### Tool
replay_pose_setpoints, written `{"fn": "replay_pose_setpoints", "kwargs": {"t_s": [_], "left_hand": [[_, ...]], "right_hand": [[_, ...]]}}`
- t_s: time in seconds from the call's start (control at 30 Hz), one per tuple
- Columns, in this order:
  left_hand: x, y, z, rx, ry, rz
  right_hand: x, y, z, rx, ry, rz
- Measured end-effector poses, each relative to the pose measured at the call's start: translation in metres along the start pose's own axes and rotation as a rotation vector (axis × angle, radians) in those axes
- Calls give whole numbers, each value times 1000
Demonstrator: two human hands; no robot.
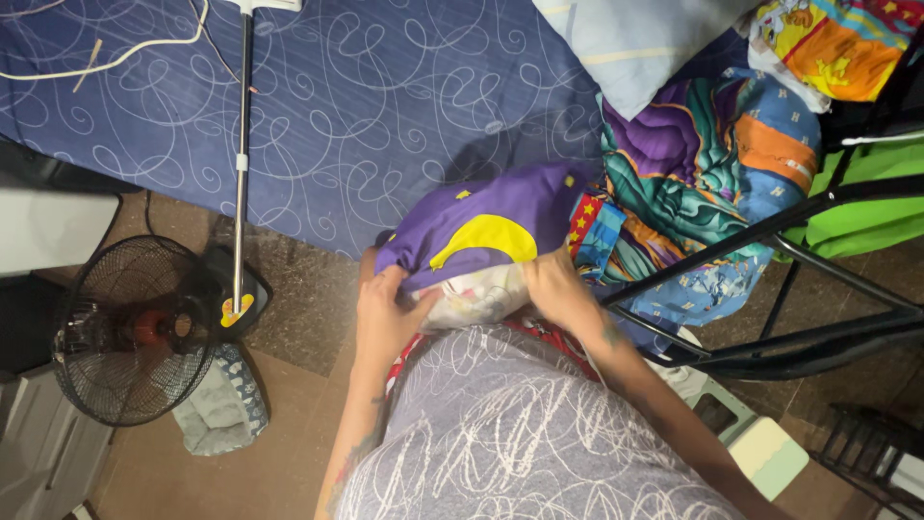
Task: The person uses a lint roller on a pink Barbie-themed bedsheet, then places a pillow into a purple and yellow pillowcase and zips it closed. They then place the pillow on the bed and handle a folded blanket.
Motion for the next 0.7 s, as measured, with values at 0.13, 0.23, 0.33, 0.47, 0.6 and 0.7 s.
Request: {"fn": "replay_pose_setpoints", "kwargs": {"t_s": [0.13, 0.23, 0.33, 0.47, 0.6, 0.7], "left_hand": [[9, -11, 24, -145, -7, 56], [4, -13, 34, -273, -210, 254], [-3, -14, 39, -290, -317, 332], [-18, -22, 39, -232, -443, 309], [-19, -35, 39, -182, -521, 306], [4, -37, 38, -208, -427, 384]], "right_hand": [[54, 74, -53, -397, 30, 486], [92, 119, -39, -536, 302, 334], [99, 137, -5, -569, 394, 92], [87, 133, 36, -554, 478, 106], [86, 122, 72, -658, 517, 72], [92, 110, 81, -765, 537, 164]]}}
Point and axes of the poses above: each hand's wrist, its own z-axis towards the middle knuckle, its own y-axis out of the back of the hand, x = y × z, the point moved 3 cm from there along z, towards the middle knuckle, and after that the axes turned 12 degrees about x, right-handed, at the moved point
